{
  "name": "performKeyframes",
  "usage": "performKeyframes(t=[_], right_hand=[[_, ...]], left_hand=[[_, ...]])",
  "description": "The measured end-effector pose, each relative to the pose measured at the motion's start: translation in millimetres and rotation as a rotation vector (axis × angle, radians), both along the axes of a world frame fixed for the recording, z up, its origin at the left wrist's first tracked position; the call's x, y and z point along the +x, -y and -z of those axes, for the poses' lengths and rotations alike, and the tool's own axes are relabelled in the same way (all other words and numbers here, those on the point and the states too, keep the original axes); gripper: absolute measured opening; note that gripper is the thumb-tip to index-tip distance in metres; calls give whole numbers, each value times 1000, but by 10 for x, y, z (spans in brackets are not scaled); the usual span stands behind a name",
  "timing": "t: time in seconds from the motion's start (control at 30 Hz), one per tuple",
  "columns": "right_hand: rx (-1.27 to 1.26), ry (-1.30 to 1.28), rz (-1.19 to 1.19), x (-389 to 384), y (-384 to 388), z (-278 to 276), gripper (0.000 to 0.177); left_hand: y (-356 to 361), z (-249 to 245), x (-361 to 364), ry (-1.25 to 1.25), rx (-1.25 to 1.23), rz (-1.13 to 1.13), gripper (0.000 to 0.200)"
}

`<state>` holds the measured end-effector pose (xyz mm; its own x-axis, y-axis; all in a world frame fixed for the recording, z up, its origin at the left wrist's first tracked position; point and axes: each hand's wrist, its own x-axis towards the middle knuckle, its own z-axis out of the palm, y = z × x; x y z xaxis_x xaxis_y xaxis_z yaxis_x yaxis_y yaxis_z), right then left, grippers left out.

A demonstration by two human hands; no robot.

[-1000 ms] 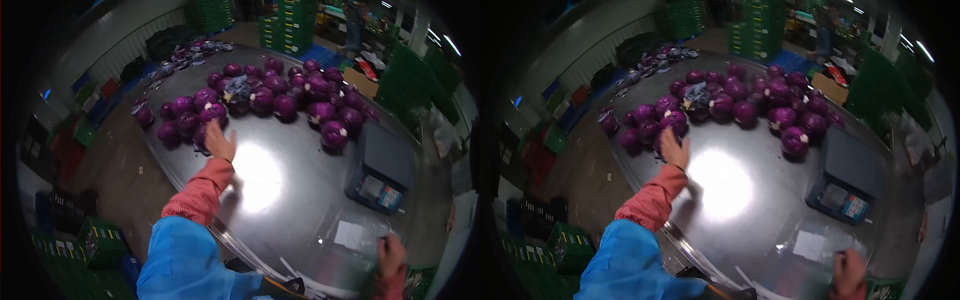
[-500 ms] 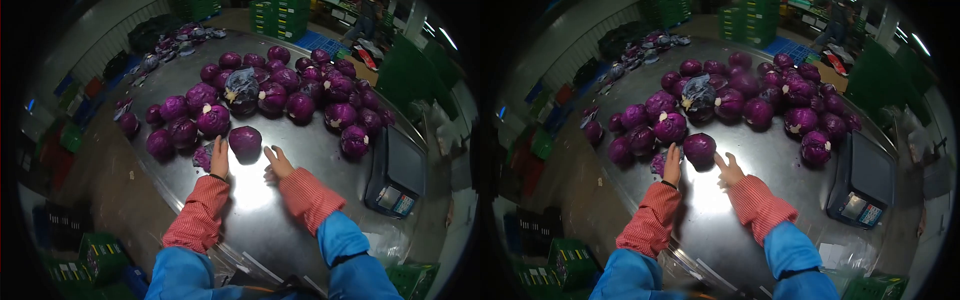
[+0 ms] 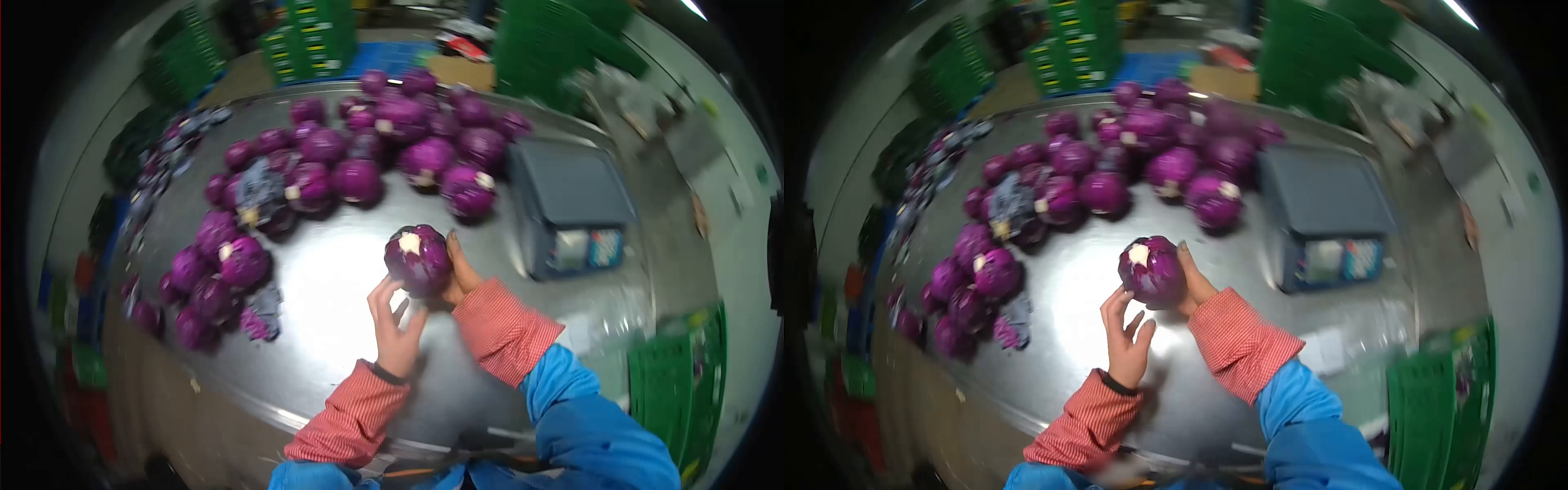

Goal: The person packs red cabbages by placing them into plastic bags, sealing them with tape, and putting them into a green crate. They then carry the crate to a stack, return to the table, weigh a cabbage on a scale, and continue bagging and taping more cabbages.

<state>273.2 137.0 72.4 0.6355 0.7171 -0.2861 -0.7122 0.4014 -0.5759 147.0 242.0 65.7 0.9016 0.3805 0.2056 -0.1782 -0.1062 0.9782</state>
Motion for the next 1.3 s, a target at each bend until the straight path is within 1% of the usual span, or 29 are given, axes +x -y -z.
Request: performKeyframes(t=[0.03,0.1,0.13,0.17,0.2,0.23,0.3,0.37,0.43,0.47,0.53,0.57,0.6,0.63,0.7,0.73,0.83,0.9,0.93,1.03,1.1,1.13,1.23,1.3], right_hand=[[47,-45,55,-43,322,-38,64],[55,-67,227,-264,980,-33,58],[64,-76,301,-433,1273,-32,55],[36,-102,455,-636,1585,-73,51],[107,-169,463,-839,1926,-51,53],[181,-232,459,-1047,2251,-13,55],[171,-115,563,-1470,2819,15,61],[128,-110,609,-1928,3264,-12,65],[94,-87,725,-2362,3581,71,67],[173,-84,717,-2560,3702,95,66],[167,-76,760,-2928,3949,241,70],[161,-75,779,-3106,4050,296,72],[163,-201,903,-3246,4051,288,70],[160,-195,907,-3390,4125,344,69],[160,-173,911,-3612,4213,471,68],[185,-173,956,-3724,4197,491,68],[227,-220,949,-3943,4261,531,55],[207,-231,934,-4049,4258,572,54],[196,-235,927,-4088,4248,590,54],[222,-248,851,-4111,4199,545,53],[253,-230,785,-4081,4155,520,53],[154,-193,819,-4073,4120,522,52],[89,-177,800,-4018,4032,448,52],[119,-215,770,-4002,4006,418,51]], left_hand=[[221,-79,-109,-20,62,87,53],[614,-119,-270,54,85,206,50],[766,-81,-338,18,-13,287,46],[903,4,-366,-14,-105,360,42],[1059,132,-413,-143,-201,399,31],[1221,209,-451,-235,-177,431,19],[1637,414,-567,-186,2,552,18],[2138,407,-721,-147,213,650,19],[2616,551,-869,-197,313,808,21],[2800,598,-973,-151,401,806,21],[3115,683,-1115,-36,577,800,20],[3191,733,-1156,-18,650,810,20],[3199,784,-1188,-1,723,817,20],[3209,825,-1218,17,797,820,20],[3242,922,-1240,-24,785,790,20],[3255,1011,-1237,-34,776,773,21],[3308,953,-1267,-62,753,712,18],[3338,867,-1322,-89,723,665,18],[3341,884,-1344,-18,721,638,13],[3326,1059,-1298,-37,709,640,13],[3330,1019,-1304,-3,683,618,11],[3322,994,-1311,10,686,624,10],[3250,969,-1329,82,707,671,8],[3226,992,-1311,101,713,687,9]])
